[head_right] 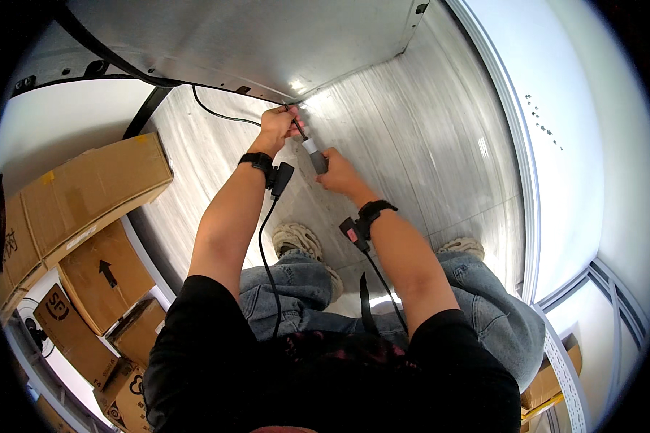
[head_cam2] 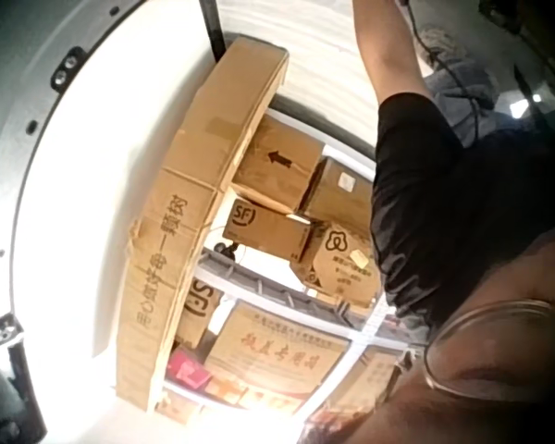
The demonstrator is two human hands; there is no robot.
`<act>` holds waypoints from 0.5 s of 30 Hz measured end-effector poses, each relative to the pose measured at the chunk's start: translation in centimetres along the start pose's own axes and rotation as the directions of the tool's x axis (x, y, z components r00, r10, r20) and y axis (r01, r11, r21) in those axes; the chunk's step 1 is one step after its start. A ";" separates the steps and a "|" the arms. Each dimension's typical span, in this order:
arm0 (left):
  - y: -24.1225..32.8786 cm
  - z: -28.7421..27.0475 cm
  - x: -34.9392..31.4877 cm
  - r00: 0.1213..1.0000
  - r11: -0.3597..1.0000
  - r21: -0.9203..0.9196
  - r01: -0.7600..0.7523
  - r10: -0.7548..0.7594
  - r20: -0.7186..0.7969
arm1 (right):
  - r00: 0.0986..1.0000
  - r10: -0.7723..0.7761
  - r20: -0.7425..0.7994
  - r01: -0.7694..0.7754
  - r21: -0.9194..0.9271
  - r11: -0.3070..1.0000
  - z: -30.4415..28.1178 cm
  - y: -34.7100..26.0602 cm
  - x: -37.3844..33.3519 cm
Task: The person uses a screwdriver to remove screws from the back panel of a large appliance, detaches the panel, and then wipes the exposed interior with a blue cloth.
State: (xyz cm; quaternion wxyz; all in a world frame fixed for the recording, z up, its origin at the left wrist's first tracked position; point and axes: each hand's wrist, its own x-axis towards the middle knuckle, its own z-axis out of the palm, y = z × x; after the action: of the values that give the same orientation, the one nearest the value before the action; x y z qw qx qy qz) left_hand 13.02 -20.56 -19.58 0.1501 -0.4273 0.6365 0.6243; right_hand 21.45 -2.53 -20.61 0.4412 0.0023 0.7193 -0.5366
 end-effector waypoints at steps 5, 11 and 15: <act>1.5 0.3 -1.7 0.997 0.980 0.201 -0.010 0.025 -0.071 | 0.932 -0.206 -0.299 0.071 -0.407 0.911 2.8 -0.5 -1.0; 0.3 -0.5 0.7 0.997 0.975 0.221 0.018 -0.001 -0.081 | 0.966 0.122 0.227 -0.204 0.382 0.901 0.2 -2.5 -1.5; 0.4 -0.4 0.4 0.999 0.992 0.122 0.034 -0.033 -0.006 | 0.972 0.071 0.225 -0.131 0.265 0.955 -0.3 -0.9 -0.5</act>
State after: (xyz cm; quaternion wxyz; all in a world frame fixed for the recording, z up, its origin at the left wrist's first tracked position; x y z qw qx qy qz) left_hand 12.67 -21.17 -19.56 0.1852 -0.4291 0.6665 0.5808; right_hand 21.10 -2.49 -19.59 0.5380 0.0438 0.5844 -0.6060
